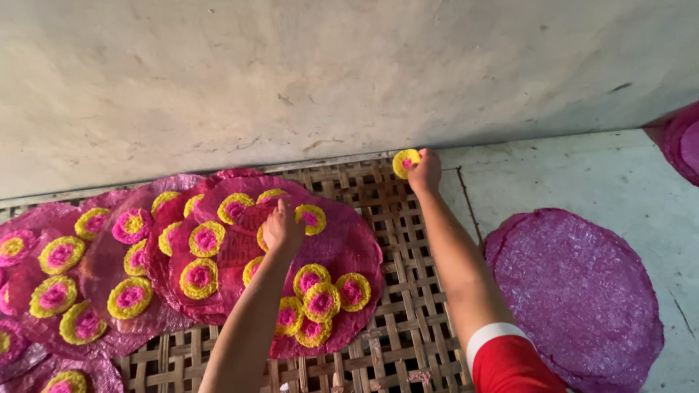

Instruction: The person assembles crackers by hand by placing smaller yellow and pink dough circles onto larger pink discs and arranging them on a bamboo drying rack.

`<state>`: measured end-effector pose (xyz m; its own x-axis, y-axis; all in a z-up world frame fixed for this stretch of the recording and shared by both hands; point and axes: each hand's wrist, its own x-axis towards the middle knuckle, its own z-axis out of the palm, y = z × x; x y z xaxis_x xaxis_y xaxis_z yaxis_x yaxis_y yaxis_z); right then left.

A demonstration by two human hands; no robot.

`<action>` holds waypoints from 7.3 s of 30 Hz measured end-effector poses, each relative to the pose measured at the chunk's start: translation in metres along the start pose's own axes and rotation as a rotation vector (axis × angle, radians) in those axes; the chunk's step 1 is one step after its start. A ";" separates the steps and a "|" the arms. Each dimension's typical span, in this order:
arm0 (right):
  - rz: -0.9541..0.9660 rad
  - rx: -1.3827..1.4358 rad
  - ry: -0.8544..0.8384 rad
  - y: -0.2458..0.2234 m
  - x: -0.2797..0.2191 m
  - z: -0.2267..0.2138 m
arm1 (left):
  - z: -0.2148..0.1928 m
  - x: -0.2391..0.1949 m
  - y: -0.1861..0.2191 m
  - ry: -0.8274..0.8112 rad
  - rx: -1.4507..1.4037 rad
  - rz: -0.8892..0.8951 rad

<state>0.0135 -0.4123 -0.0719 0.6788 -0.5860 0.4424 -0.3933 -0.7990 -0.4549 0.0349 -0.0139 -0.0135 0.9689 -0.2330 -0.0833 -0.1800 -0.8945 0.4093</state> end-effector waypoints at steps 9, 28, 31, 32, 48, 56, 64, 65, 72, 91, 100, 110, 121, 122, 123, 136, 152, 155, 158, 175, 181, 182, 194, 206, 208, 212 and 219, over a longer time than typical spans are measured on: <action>0.657 1.340 -0.919 -0.075 -0.087 -0.041 | -0.004 -0.017 0.095 0.126 -0.704 0.101; 0.006 0.053 -0.205 0.019 -0.059 -0.042 | -0.066 -0.092 -0.083 0.071 0.251 -0.066; -0.157 -0.068 -0.016 -0.022 -0.067 -0.076 | -0.045 -0.083 -0.081 -0.102 0.166 -0.211; -0.221 -0.110 0.064 -0.040 -0.075 -0.084 | -0.040 -0.080 -0.081 -0.051 0.145 -0.195; 0.524 1.291 -0.853 -0.182 -0.171 -0.060 | -0.030 -0.088 0.063 0.088 -0.765 0.299; 0.513 0.813 -0.511 0.006 -0.133 -0.083 | -0.036 -0.172 0.020 -0.239 0.169 0.568; -0.042 -0.022 -0.198 0.013 -0.139 -0.106 | -0.035 -0.167 -0.007 -0.136 0.231 0.461; -0.112 -0.076 -0.129 0.003 -0.140 -0.111 | -0.037 -0.164 -0.009 -0.120 0.206 0.439; -0.235 0.402 -0.084 -0.089 -0.195 -0.167 | -0.032 -0.152 -0.020 -0.141 0.018 0.355; 0.418 1.080 -0.712 -0.100 -0.296 -0.132 | -0.017 -0.158 -0.045 -0.204 -0.377 0.162; 0.326 0.534 -0.357 0.039 -0.215 -0.141 | -0.029 -0.202 -0.002 -0.084 -0.484 0.004; -0.137 -0.188 0.175 -0.019 -0.218 -0.193 | -0.058 -0.217 0.046 -0.069 -0.485 0.095; 0.573 1.019 -0.570 -0.008 -0.292 -0.199 | 0.007 -0.212 0.078 -0.285 -0.098 0.250; 0.479 0.841 -0.537 0.002 -0.289 -0.204 | 0.011 -0.209 0.070 -0.223 -0.021 0.320; 0.383 0.664 -0.503 0.010 -0.285 -0.209 | 0.014 -0.206 0.061 -0.156 0.056 0.387; -0.115 -0.008 0.062 -0.027 -0.275 -0.243 | 0.025 -0.192 0.054 -0.287 -0.009 0.167; 0.420 0.600 -0.421 0.044 -0.367 -0.237 | -0.027 -0.272 -0.015 0.050 0.425 0.628; 0.201 0.200 -0.259 0.053 -0.355 -0.245 | -0.033 -0.278 -0.043 -0.139 0.143 0.467; 0.014 0.028 -0.116 0.028 -0.352 -0.254 | -0.033 -0.275 -0.049 0.033 0.087 0.405; 0.025 0.581 -0.199 -0.164 -0.438 -0.276 | -0.042 -0.251 -0.100 0.077 -0.164 0.445; 0.046 0.587 -0.252 -0.173 -0.467 -0.265 | -0.028 -0.211 -0.107 0.112 0.143 0.725; 0.020 0.586 -0.237 -0.173 -0.468 -0.264 | -0.033 -0.205 -0.103 0.072 0.153 0.706; 1.156 1.690 -0.800 -0.204 -0.482 -0.241 | -0.094 -0.316 -0.053 -0.147 -0.062 0.632; 0.679 0.552 -0.250 -0.005 -0.428 -0.292 | -0.036 -0.279 -0.054 -0.110 -0.099 0.618; 0.558 0.090 -0.209 0.008 -0.423 -0.289 | -0.021 -0.266 -0.062 -0.166 -0.125 0.525; 0.307 -0.024 -0.056 -0.002 -0.418 -0.299 | -0.003 -0.246 -0.074 -0.171 -0.118 0.393; 0.219 -0.008 0.059 -0.049 -0.423 -0.314 | -0.026 -0.256 -0.047 -0.279 -0.153 0.388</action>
<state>-0.4491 -0.1674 0.0061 0.5392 -0.7522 0.3788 -0.5326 -0.6529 -0.5386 -0.1998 0.0974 0.0125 0.7494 -0.6493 -0.1298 -0.4710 -0.6604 0.5848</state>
